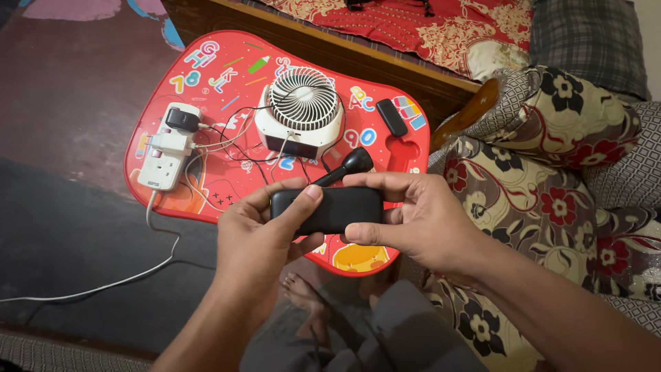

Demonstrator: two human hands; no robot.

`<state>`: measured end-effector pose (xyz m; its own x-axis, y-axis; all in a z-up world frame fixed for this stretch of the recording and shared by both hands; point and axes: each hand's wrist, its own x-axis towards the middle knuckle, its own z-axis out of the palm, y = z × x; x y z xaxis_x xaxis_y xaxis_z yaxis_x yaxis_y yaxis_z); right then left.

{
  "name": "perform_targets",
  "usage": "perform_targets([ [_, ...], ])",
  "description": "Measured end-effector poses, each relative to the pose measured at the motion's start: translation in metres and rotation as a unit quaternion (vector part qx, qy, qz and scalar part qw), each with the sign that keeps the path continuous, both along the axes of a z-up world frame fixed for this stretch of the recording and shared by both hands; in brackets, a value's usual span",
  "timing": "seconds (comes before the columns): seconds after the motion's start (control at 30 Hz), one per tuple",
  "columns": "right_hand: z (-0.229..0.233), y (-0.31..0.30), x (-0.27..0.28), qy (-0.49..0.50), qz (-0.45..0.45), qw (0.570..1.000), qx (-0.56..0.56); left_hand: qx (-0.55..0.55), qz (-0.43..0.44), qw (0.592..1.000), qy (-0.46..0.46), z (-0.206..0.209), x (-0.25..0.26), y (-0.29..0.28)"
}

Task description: The person removes the back covers of two feature phones, takes out the batteries, and replaces them with different batteries before closing the covers. The phones are handled one at a time on a small red table.

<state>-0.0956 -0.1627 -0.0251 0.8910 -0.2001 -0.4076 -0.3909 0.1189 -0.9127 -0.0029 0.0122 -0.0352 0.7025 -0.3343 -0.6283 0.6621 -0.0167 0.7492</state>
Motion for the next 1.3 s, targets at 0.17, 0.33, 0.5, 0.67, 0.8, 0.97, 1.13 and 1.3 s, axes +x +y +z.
perform_targets([
  [0.17, 0.009, -0.008, 0.006, 0.019, 0.092, 0.987, -0.132, 0.034, -0.005, 0.999, -0.003, 0.003, 0.001, 0.003],
  [0.33, 0.016, -0.013, 0.011, -0.12, 0.213, 0.908, -0.34, 0.059, -0.01, 0.998, -0.006, 0.004, 0.001, 0.006],
  [0.5, 0.017, -0.005, 0.006, -0.134, 0.191, 0.843, -0.485, 0.06, -0.001, 0.998, -0.017, 0.001, 0.004, 0.002],
  [0.67, 0.016, 0.0, -0.002, -0.187, 0.161, 0.812, -0.529, 0.067, 0.013, 0.997, -0.033, -0.004, 0.004, -0.001],
  [0.8, 0.015, -0.004, -0.001, -0.116, 0.18, 0.826, -0.521, 0.053, 0.006, 0.995, -0.083, -0.009, 0.004, -0.005],
  [0.97, 0.018, -0.006, 0.0, -0.101, 0.184, 0.848, -0.487, 0.073, 0.007, 0.988, -0.133, -0.013, 0.009, -0.008],
  [1.13, 0.021, -0.007, 0.006, -0.075, 0.182, 0.86, -0.471, 0.069, -0.007, 0.97, -0.233, -0.021, 0.011, -0.011],
  [1.3, 0.019, -0.012, 0.012, 0.016, 0.199, 0.856, -0.477, 0.07, -0.049, 0.929, -0.361, -0.026, 0.006, -0.016],
])
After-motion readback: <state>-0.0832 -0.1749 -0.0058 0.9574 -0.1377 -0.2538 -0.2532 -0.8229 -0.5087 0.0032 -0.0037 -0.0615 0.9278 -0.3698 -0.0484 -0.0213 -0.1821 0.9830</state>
